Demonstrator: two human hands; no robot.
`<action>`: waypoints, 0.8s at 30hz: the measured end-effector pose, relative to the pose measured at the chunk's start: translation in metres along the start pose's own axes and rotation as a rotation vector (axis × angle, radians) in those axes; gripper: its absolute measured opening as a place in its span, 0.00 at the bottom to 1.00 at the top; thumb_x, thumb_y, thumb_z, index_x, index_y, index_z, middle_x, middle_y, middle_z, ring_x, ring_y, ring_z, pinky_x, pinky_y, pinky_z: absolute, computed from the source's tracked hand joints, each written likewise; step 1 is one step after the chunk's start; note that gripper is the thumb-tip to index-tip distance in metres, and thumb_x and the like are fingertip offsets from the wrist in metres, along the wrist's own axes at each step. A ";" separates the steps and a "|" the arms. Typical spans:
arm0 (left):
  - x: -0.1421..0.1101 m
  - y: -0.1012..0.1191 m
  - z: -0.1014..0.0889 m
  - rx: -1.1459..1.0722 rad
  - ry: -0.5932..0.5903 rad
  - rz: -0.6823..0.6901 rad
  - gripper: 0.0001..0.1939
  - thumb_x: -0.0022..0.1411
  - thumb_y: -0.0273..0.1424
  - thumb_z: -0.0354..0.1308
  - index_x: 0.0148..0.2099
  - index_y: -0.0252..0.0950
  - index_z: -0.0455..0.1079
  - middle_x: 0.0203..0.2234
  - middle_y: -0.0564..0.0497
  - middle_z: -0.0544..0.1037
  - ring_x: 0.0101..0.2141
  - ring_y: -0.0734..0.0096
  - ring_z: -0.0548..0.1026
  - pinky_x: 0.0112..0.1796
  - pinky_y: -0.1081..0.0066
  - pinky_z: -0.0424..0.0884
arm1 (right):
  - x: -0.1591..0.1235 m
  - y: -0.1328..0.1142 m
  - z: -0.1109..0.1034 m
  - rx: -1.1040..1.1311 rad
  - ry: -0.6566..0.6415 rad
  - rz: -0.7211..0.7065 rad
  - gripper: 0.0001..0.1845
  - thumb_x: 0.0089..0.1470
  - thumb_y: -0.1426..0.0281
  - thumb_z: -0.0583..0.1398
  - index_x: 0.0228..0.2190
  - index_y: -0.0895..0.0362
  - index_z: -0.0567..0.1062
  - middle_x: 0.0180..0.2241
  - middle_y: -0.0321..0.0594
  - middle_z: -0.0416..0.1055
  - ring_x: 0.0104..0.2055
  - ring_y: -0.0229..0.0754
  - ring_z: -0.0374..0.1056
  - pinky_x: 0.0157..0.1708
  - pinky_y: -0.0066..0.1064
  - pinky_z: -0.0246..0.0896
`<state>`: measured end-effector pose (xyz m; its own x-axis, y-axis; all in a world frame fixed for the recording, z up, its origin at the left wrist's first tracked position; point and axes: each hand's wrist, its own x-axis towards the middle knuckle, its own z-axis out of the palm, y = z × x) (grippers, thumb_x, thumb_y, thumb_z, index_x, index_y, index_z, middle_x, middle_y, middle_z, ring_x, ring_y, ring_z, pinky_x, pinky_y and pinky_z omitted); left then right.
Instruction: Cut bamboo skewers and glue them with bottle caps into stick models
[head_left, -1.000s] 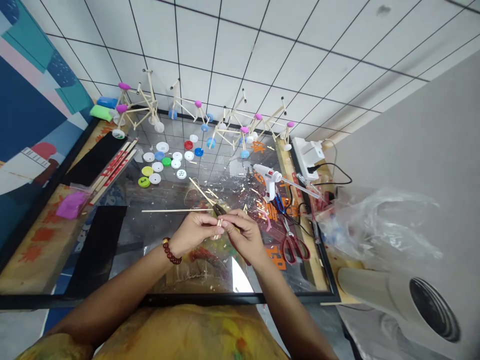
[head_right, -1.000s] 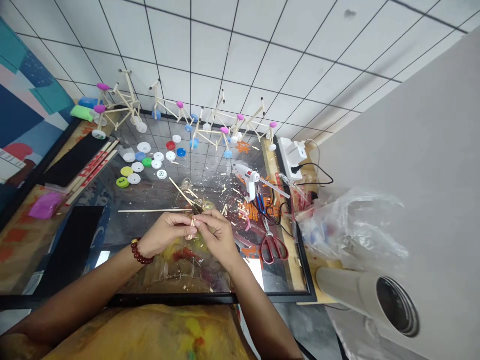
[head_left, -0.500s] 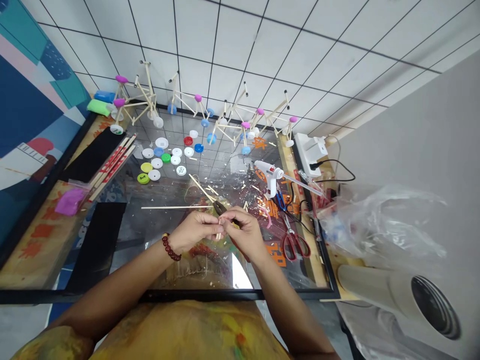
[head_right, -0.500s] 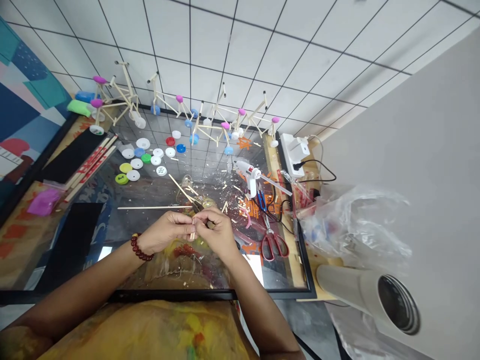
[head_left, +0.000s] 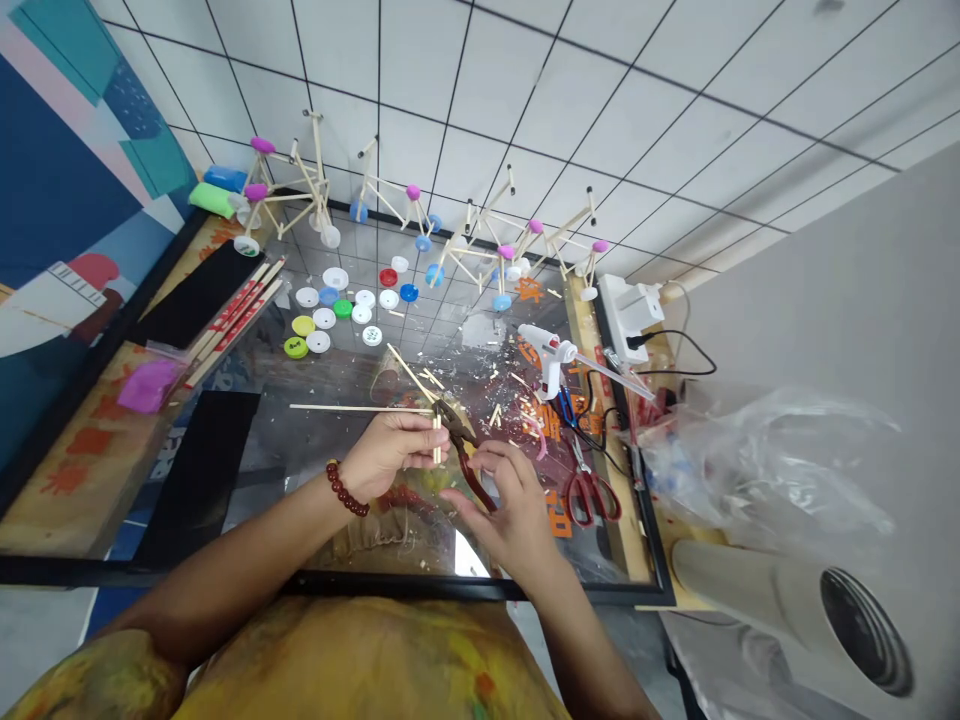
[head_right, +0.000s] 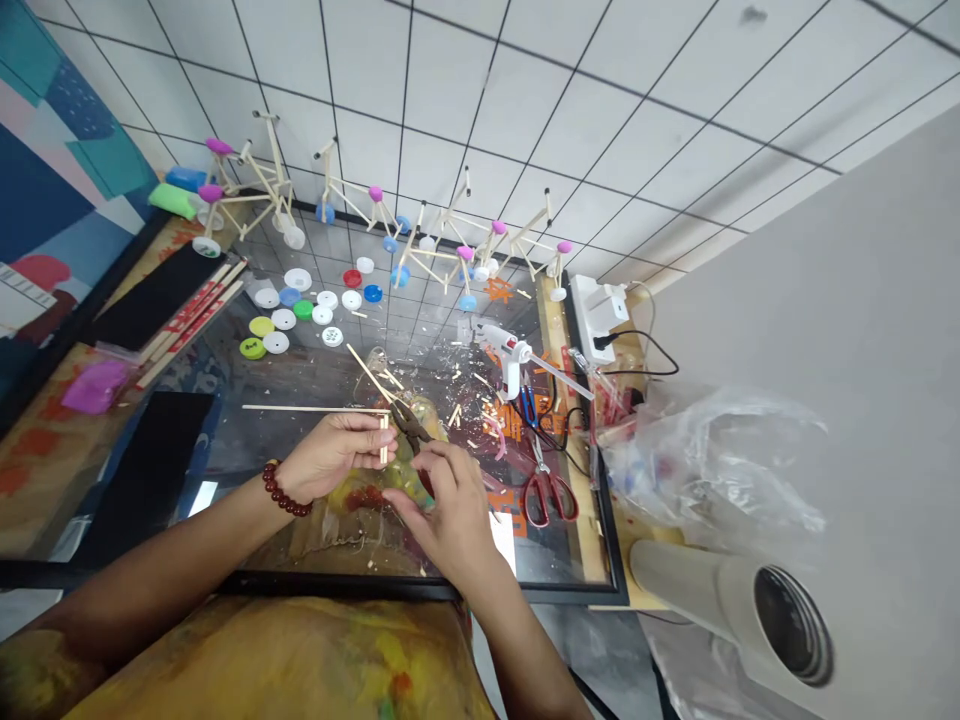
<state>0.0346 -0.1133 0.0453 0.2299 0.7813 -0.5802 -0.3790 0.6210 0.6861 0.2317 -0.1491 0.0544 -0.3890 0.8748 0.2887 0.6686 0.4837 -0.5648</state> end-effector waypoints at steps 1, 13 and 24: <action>-0.001 -0.001 0.001 0.001 -0.001 -0.006 0.16 0.42 0.36 0.75 0.30 0.30 0.79 0.26 0.47 0.80 0.27 0.74 0.76 0.31 0.73 0.73 | 0.003 -0.003 0.004 -0.007 0.020 -0.017 0.18 0.54 0.63 0.65 0.43 0.52 0.67 0.44 0.45 0.67 0.47 0.48 0.66 0.44 0.41 0.65; -0.008 -0.009 0.011 -0.163 -0.017 0.019 0.15 0.38 0.34 0.76 0.28 0.31 0.78 0.20 0.51 0.76 0.24 0.78 0.72 0.28 0.76 0.69 | 0.014 -0.003 0.030 -0.239 0.264 -0.271 0.14 0.55 0.71 0.63 0.41 0.49 0.66 0.36 0.38 0.73 0.37 0.43 0.69 0.44 0.42 0.56; -0.010 -0.003 0.011 0.023 -0.033 0.181 0.15 0.41 0.39 0.74 0.25 0.31 0.78 0.20 0.50 0.77 0.24 0.75 0.71 0.29 0.74 0.68 | 0.017 -0.003 0.024 0.180 0.155 -0.002 0.16 0.52 0.63 0.65 0.42 0.52 0.70 0.37 0.40 0.72 0.40 0.44 0.69 0.43 0.40 0.61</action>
<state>0.0434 -0.1225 0.0538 0.1888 0.8819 -0.4320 -0.3961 0.4709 0.7882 0.2083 -0.1358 0.0426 -0.2789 0.8744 0.3969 0.5390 0.4846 -0.6889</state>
